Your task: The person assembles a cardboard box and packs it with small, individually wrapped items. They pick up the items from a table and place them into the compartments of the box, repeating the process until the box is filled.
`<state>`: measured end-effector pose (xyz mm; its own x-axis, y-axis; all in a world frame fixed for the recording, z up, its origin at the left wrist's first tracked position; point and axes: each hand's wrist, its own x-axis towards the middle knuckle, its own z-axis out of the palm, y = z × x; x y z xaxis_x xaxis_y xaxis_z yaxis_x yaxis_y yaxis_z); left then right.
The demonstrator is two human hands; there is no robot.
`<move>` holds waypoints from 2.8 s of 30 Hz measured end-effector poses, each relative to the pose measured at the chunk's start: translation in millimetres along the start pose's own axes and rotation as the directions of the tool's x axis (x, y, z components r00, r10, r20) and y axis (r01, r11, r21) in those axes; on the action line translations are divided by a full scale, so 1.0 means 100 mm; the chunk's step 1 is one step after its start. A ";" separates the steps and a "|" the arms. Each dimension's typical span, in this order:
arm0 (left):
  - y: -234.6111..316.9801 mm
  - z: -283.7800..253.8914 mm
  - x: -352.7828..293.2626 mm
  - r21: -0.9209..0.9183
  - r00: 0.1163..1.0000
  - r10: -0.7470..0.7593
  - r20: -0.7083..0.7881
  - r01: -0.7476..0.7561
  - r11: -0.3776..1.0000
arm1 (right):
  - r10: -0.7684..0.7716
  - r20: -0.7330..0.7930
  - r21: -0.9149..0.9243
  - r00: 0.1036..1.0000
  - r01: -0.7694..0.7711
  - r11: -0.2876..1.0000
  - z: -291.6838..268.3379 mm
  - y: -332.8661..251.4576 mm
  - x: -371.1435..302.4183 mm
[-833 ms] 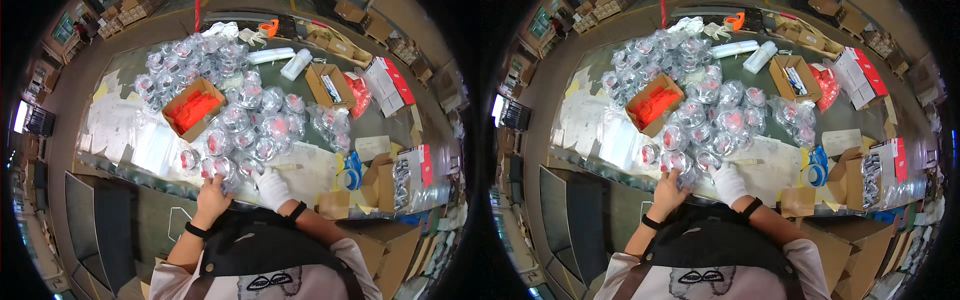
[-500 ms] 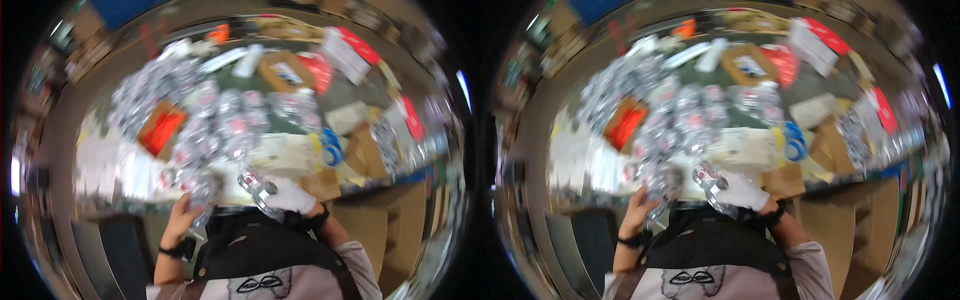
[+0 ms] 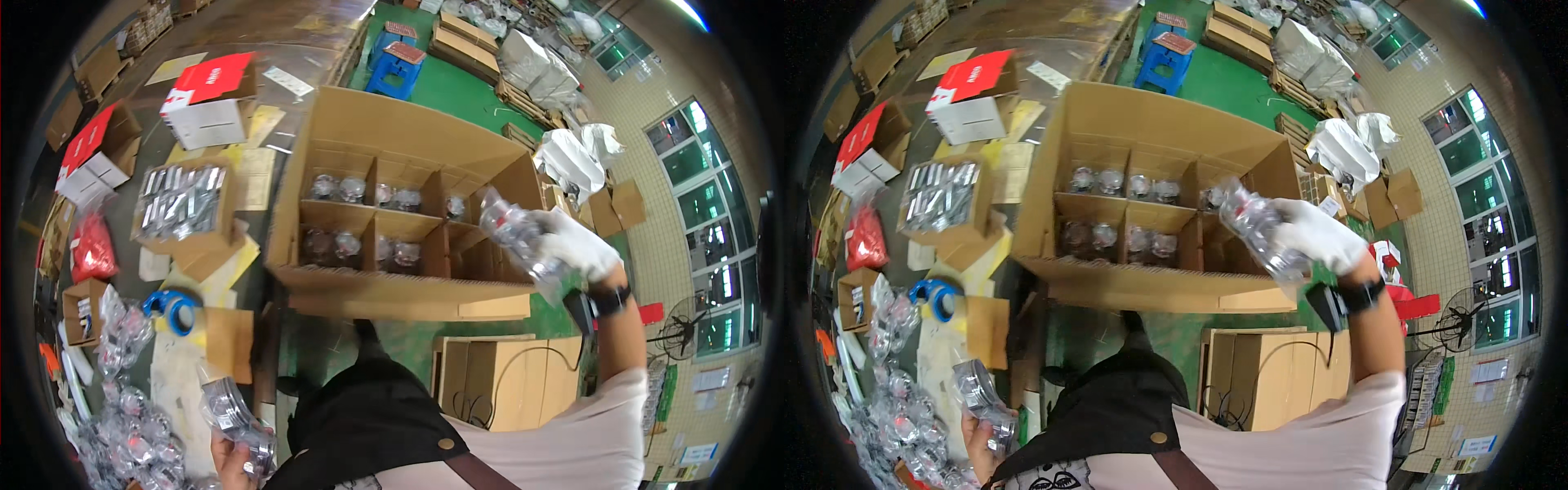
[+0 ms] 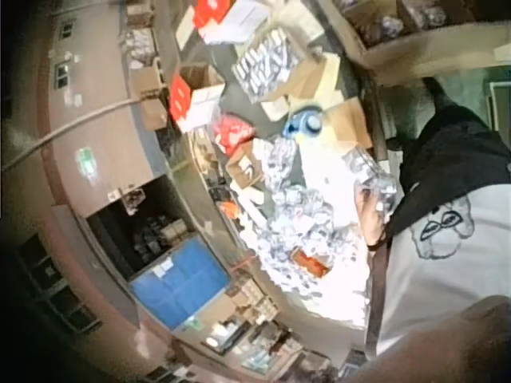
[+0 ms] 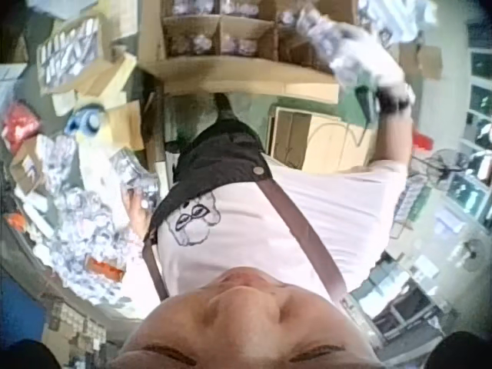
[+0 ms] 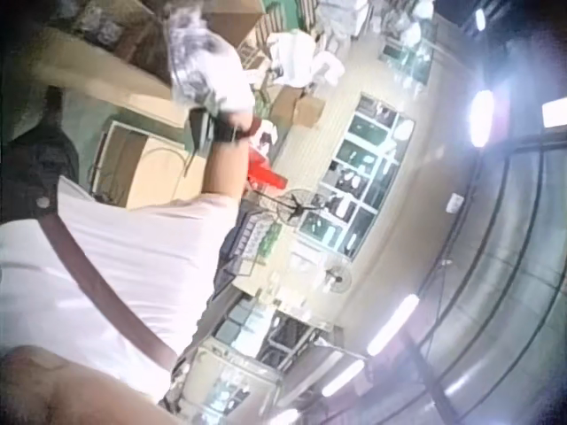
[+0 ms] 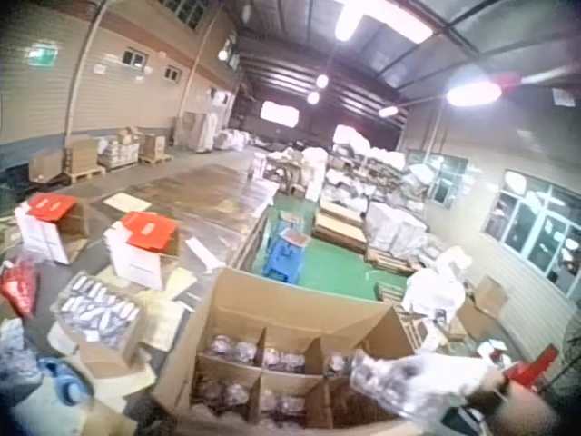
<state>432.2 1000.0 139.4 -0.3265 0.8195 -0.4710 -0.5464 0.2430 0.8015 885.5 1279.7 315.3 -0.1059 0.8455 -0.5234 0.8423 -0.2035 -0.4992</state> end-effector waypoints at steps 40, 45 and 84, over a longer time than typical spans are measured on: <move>-2.87 5.46 2.10 0.995 0.497 -0.867 0.041 0.060 0.082 | 0.648 -0.739 0.630 0.184 0.532 0.567 -0.36 3.56 -2.17; -4.73 4.62 2.57 0.881 0.601 -0.669 0.437 -0.436 0.184 | 0.941 -0.331 0.912 0.077 0.280 0.298 1.15 3.72 -2.46; -2.80 2.39 2.06 0.628 0.565 -0.509 0.650 -0.020 0.778 | -0.587 0.146 -0.176 0.796 0.605 0.777 1.04 1.39 0.64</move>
<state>702.6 1224.6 -93.9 0.5949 0.6761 -0.4347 0.0654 0.4983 0.8646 940.4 1253.9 140.9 -0.6558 0.7207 -0.2247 0.6831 0.4399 -0.5830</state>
